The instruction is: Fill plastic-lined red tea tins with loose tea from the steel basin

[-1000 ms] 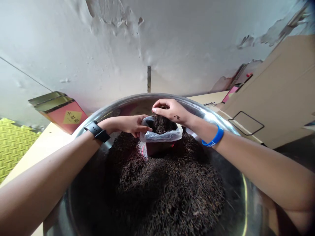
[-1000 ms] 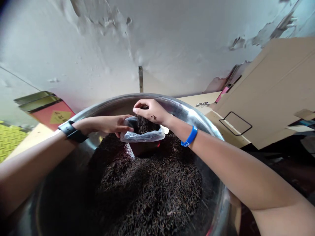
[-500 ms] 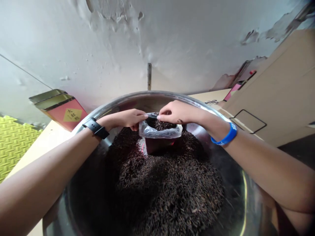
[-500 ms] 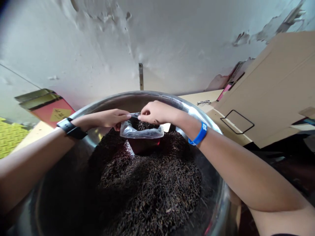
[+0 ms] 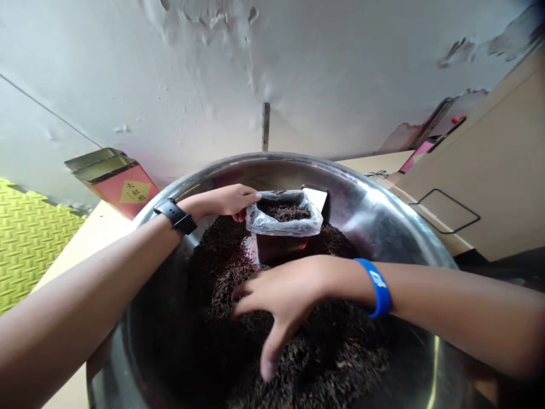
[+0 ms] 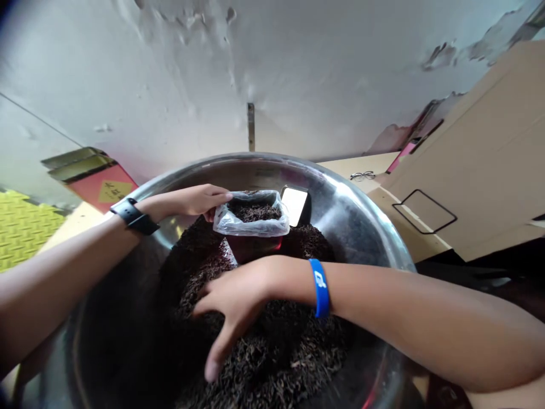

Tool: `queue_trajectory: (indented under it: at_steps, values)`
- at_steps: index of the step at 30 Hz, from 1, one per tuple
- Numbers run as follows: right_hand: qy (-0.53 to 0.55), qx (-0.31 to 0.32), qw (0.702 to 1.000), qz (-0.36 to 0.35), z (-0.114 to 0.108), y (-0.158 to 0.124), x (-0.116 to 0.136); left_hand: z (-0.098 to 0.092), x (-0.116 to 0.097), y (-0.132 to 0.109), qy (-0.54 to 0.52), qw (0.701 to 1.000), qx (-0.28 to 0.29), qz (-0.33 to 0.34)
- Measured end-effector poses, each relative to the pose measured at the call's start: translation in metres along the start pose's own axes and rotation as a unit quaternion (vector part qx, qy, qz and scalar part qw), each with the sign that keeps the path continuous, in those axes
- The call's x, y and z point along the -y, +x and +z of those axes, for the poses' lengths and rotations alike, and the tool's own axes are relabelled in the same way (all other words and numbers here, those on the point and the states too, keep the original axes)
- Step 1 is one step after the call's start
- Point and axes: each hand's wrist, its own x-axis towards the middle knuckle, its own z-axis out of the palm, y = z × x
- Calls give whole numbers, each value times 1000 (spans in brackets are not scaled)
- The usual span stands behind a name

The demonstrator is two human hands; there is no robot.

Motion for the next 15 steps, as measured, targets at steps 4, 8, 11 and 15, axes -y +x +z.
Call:
queue_trajectory:
  at_steps: [4,8,11,15]
  values:
    - [-12,110,991,81,31,16,-13,1,6,3,-10,1000,6,0]
    - [-70,152,983,76,37,23,-6,0,6,2,-10,1000,5,4]
    - [-95,171,979,57,36,26,0,-1,5,1,-5,1000,0,6]
    - [-166,95,981,32,32,26,7,-2,5,1,4,1000,3,6]
